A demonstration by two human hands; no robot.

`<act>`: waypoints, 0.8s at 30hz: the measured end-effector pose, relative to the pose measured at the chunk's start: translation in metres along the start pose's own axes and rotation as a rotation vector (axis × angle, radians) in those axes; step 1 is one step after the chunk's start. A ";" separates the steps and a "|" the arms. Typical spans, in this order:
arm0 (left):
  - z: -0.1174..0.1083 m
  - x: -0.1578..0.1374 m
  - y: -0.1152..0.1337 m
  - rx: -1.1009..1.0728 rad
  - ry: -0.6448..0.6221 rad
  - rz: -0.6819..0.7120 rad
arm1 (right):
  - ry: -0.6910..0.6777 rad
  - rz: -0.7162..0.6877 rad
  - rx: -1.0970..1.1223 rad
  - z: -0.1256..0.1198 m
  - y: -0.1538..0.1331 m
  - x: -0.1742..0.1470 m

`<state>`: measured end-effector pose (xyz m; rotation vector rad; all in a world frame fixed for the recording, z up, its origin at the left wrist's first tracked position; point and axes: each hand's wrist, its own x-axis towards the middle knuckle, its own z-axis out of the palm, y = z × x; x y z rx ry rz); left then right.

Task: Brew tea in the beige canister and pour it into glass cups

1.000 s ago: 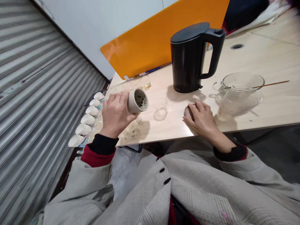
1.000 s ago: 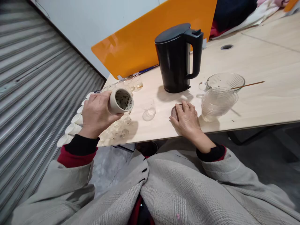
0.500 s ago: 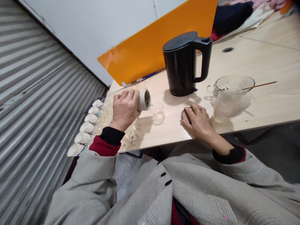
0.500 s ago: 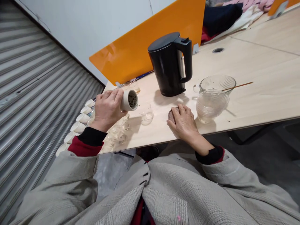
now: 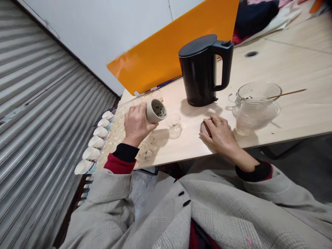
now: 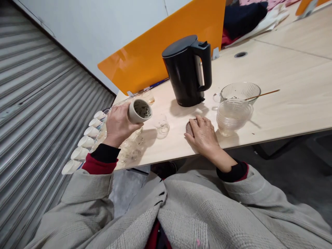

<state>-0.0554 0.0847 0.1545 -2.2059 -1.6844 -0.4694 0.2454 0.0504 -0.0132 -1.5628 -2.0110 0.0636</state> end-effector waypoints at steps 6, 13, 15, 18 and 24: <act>0.007 -0.006 -0.008 -0.416 0.110 -0.252 | -0.003 -0.016 0.020 0.004 0.005 0.002; 0.028 -0.056 0.018 -0.975 0.230 -0.295 | 0.049 -0.072 0.019 0.012 0.014 0.001; 0.035 -0.077 0.035 -1.015 0.254 -0.268 | 0.058 -0.079 0.006 0.013 0.016 0.001; 0.046 -0.106 0.057 -0.923 0.280 -0.244 | 0.068 -0.098 -0.018 0.015 0.019 0.000; 0.063 -0.134 0.073 -0.693 0.280 -0.098 | 0.061 -0.094 -0.032 0.013 0.022 -0.002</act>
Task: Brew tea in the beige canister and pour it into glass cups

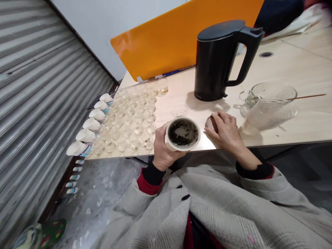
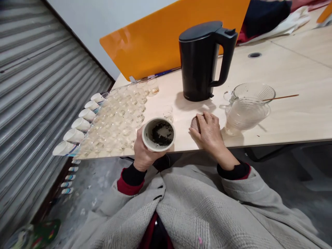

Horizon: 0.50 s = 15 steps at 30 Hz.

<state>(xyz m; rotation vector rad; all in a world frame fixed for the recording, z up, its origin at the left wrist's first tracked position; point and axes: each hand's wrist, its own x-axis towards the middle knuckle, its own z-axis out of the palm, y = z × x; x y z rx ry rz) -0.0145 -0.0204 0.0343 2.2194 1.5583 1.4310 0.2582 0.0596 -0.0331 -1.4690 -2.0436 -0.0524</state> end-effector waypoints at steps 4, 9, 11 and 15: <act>0.009 -0.007 -0.007 -0.021 -0.021 0.047 | -0.020 0.005 0.015 -0.005 -0.001 0.000; 0.022 -0.016 -0.014 -0.061 -0.023 -0.018 | -0.034 0.037 0.065 -0.011 0.000 -0.002; 0.026 -0.017 -0.015 -0.046 -0.033 -0.059 | -0.026 0.056 0.108 -0.016 -0.001 -0.003; 0.029 -0.012 -0.013 -0.074 -0.101 -0.128 | 0.031 0.073 0.215 -0.036 -0.013 -0.003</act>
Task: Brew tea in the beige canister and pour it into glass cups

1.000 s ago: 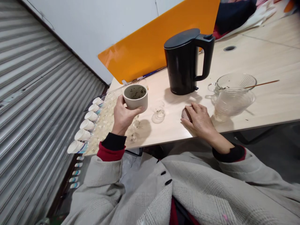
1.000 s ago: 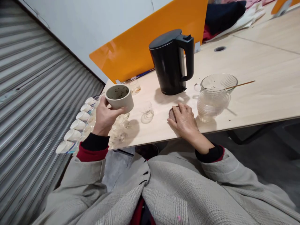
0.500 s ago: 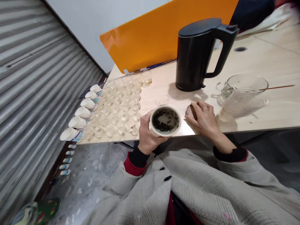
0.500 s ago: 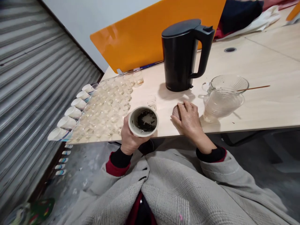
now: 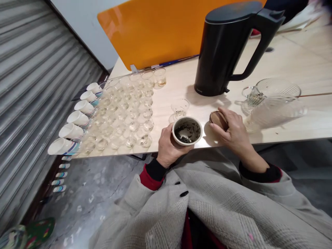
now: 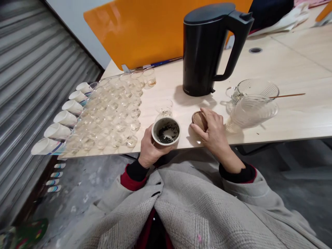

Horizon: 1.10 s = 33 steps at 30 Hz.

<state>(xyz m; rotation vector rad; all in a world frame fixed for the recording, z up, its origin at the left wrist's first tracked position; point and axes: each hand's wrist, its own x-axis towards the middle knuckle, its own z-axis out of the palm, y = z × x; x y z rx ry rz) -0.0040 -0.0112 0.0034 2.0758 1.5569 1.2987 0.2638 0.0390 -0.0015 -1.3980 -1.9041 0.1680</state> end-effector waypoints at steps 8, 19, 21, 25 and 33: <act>-0.001 0.007 0.004 -0.081 -0.103 -0.143 | -0.061 -0.203 0.161 -0.030 -0.068 0.019; 0.002 0.007 0.002 -0.094 -0.123 -0.144 | -0.224 -0.433 0.098 -0.011 -0.108 0.035; 0.004 0.007 0.000 -0.072 -0.128 -0.138 | -0.252 -0.448 0.062 -0.011 -0.111 0.037; 0.007 0.006 -0.004 -0.046 -0.119 -0.097 | -0.318 -0.496 -0.018 -0.012 -0.115 0.040; 0.007 0.006 -0.006 -0.076 -0.147 -0.096 | -0.329 -0.523 -0.185 -0.004 -0.117 0.034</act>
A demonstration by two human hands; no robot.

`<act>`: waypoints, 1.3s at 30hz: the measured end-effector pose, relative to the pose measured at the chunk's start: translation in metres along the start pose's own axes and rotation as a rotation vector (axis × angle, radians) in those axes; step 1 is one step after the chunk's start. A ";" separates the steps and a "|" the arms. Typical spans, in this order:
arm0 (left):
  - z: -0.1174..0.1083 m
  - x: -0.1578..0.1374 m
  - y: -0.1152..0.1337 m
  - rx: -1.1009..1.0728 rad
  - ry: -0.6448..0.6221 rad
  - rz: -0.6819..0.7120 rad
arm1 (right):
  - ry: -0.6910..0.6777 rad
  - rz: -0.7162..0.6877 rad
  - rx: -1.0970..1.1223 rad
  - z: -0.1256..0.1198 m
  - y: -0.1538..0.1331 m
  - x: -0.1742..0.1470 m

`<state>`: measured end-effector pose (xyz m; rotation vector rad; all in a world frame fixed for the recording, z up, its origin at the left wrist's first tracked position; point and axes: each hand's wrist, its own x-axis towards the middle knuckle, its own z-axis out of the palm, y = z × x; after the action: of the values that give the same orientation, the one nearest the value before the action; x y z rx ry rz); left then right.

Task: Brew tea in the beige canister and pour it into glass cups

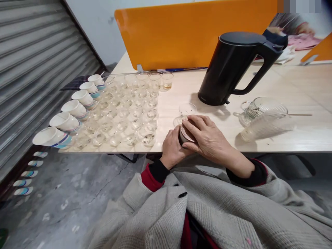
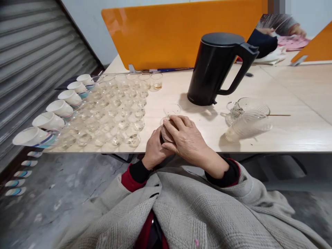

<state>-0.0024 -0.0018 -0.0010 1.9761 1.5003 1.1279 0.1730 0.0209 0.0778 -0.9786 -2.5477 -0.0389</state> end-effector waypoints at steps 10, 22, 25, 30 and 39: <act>0.001 0.000 -0.002 0.009 0.018 0.034 | 0.047 0.064 0.076 0.008 0.001 -0.006; -0.004 -0.006 -0.008 -0.104 -0.001 0.106 | 0.254 0.156 -0.011 -0.045 0.027 -0.002; -0.005 -0.006 -0.008 -0.096 0.000 0.122 | 0.313 0.162 -0.094 -0.065 0.042 0.017; -0.006 -0.007 -0.008 -0.109 -0.022 0.143 | 0.322 0.170 -0.178 -0.072 0.072 0.060; -0.001 -0.005 -0.011 -0.054 -0.052 0.149 | 0.238 0.187 -0.167 -0.018 0.125 0.149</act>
<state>-0.0099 -0.0027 -0.0107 2.0924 1.3006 1.1546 0.1606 0.2067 0.1362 -1.1945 -2.2562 -0.3007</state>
